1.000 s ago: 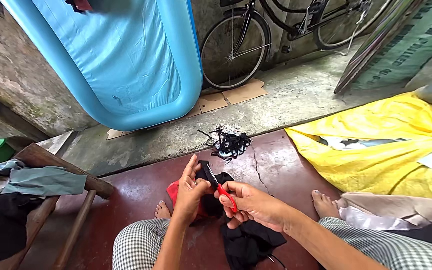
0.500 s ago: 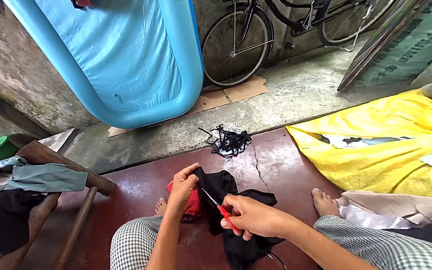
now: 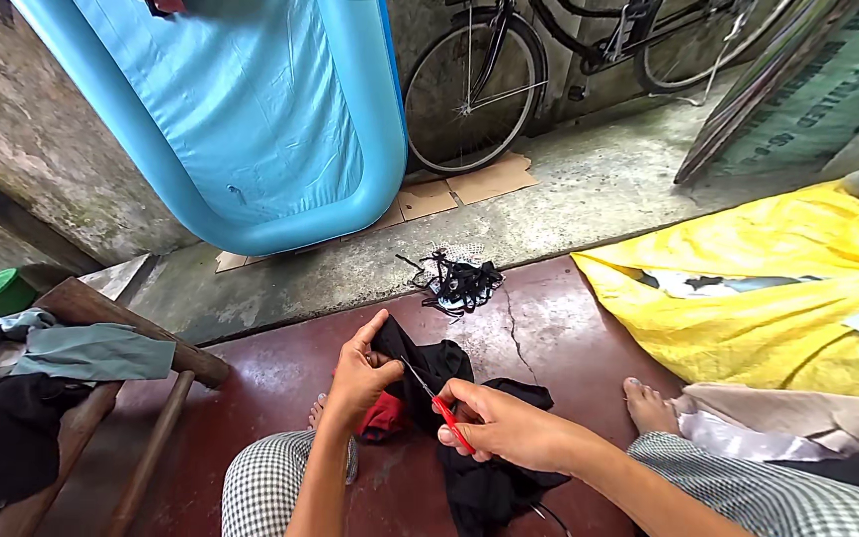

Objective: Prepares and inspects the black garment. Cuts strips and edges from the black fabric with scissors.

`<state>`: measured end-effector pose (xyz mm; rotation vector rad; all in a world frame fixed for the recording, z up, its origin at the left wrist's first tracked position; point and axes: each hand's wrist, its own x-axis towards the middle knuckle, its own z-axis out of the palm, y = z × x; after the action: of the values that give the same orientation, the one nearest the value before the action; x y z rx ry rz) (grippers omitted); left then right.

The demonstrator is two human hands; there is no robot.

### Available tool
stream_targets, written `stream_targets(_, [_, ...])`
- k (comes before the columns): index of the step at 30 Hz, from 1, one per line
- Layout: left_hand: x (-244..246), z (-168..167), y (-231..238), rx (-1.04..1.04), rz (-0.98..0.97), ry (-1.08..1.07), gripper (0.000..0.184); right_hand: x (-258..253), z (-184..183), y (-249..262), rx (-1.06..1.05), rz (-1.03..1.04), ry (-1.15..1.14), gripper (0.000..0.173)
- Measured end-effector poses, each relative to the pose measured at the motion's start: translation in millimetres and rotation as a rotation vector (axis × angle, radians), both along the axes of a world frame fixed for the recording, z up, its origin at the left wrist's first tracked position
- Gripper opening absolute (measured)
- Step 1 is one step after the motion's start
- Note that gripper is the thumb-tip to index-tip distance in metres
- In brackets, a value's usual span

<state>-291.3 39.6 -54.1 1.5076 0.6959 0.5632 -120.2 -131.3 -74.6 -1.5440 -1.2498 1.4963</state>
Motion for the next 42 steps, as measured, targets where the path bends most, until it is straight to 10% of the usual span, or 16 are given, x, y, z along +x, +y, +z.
stream_targets(42, [-4,5,-6,0.040,-0.201,-0.158,0.105,2,3,6,0.120,0.018,0.367,0.035])
